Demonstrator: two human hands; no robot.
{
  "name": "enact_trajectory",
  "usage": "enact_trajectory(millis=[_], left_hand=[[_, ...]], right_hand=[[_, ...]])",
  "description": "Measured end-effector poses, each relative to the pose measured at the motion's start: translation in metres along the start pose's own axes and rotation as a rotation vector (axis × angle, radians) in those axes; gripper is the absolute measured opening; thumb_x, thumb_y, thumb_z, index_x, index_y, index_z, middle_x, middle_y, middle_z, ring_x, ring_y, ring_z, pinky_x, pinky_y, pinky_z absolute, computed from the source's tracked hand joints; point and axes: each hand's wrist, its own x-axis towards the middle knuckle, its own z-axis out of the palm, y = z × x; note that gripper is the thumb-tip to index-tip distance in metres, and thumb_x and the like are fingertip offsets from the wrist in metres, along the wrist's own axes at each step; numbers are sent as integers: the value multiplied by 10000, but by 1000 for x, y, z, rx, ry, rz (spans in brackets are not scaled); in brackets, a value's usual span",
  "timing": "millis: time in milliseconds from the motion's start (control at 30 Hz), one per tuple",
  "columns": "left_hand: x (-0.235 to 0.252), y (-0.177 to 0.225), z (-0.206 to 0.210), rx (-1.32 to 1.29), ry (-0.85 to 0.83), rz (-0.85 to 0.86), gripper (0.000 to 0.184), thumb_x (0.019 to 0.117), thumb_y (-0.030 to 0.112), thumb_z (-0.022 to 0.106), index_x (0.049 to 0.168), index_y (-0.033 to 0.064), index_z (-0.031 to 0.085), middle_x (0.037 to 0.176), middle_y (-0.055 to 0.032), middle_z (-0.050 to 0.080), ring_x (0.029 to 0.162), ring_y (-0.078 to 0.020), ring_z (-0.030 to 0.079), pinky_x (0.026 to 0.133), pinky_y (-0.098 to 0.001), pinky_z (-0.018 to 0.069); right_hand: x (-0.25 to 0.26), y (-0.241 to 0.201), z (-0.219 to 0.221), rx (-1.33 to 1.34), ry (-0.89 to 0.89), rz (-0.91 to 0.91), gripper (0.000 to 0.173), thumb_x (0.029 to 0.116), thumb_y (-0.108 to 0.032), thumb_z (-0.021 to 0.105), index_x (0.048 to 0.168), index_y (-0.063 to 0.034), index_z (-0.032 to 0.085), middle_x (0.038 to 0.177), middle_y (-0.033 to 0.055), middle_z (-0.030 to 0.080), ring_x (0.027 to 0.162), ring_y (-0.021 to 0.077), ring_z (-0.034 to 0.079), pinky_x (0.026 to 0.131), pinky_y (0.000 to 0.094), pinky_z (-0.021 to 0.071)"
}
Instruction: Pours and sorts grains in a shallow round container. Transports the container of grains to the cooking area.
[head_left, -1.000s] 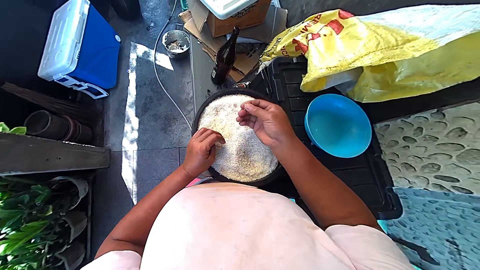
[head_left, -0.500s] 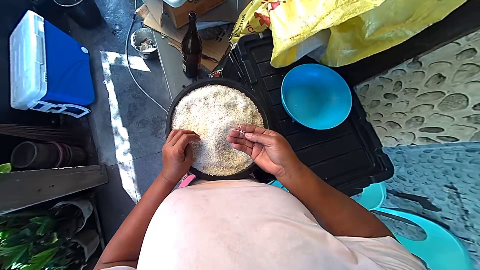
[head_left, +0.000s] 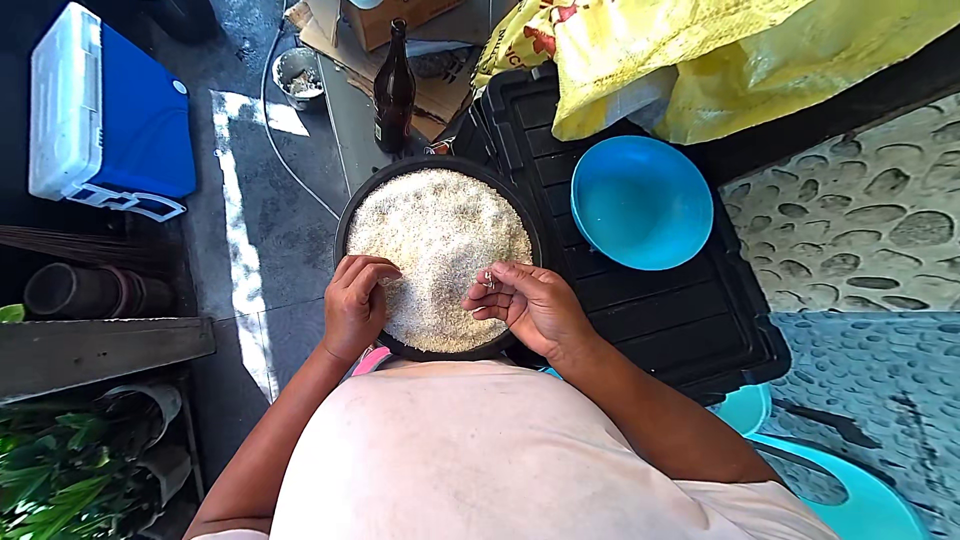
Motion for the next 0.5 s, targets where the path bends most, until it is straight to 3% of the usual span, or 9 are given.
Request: enact_trajectory(millis=[500], left_hand=[[0, -3, 1, -6, 15, 15, 280, 916, -60, 473, 960, 31, 735, 1042, -89, 731, 1043, -219, 652, 956, -360, 514]], right_hand=[[2, 3, 0, 13, -23, 24, 235, 1054, -34, 457, 1026, 38, 679, 922, 208, 755, 806, 283, 767, 753, 394, 650]])
